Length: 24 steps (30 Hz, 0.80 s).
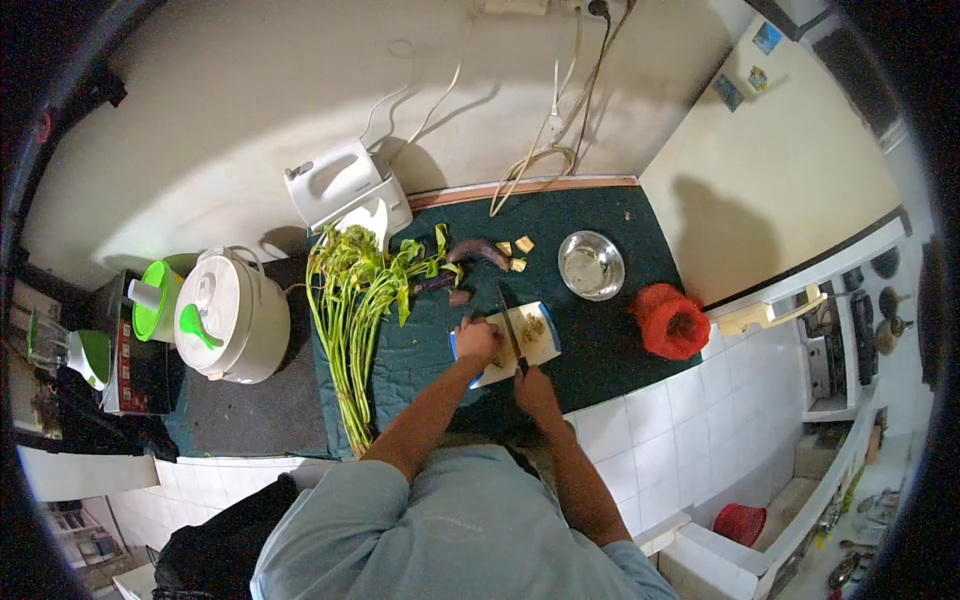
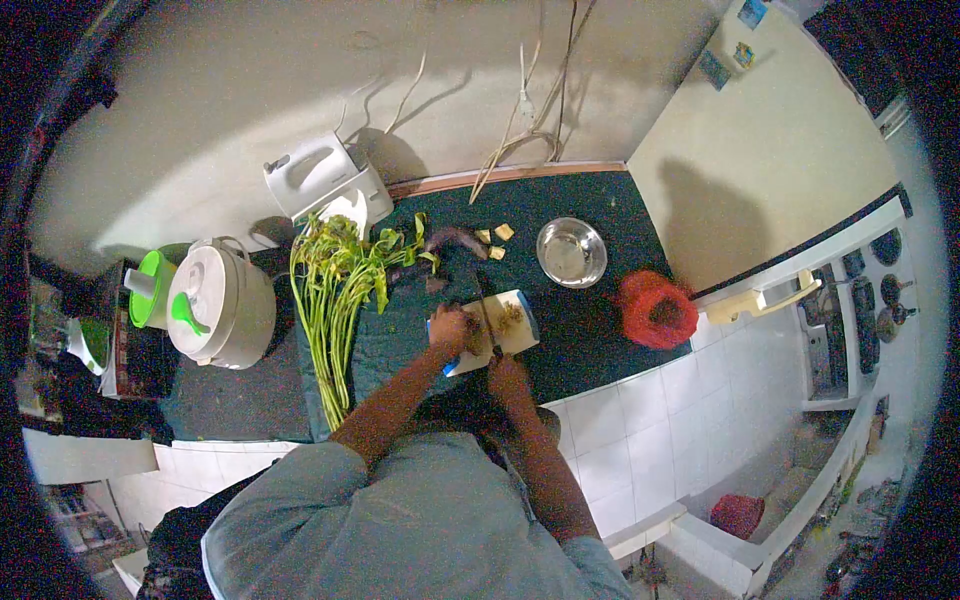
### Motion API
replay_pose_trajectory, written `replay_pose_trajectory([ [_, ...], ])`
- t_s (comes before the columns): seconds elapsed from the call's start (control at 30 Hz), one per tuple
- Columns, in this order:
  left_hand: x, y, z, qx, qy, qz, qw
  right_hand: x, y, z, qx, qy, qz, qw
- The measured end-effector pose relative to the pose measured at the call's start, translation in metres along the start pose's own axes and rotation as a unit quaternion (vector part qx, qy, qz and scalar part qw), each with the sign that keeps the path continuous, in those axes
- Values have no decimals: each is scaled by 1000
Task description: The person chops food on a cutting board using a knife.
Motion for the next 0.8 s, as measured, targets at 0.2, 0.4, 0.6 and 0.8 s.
replay_pose_trajectory([
  [0.2,-3,1,0,23,-15,-11,1000,-6,-26,-4,-41,-14,62,997],
  [0.4,3,-9,3,17,-20,11,1000,-4,-12,7,-5,-15,12,1000],
  [0.6,-6,-1,-7,35,-46,-15,998,0,-31,-4,-39,-35,33,998],
  [0.8,-11,2,-14,11,-79,28,996,3,-8,6,-14,0,36,999],
])
Point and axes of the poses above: each hand's wrist, its own z-axis towards the middle knuckle, its own y-axis out of the back of the hand, x = y × z, the point moved 4 cm from there along z, towards the middle knuckle, and after that the axes turned 14 degrees about -z, right-handed, at the moved point
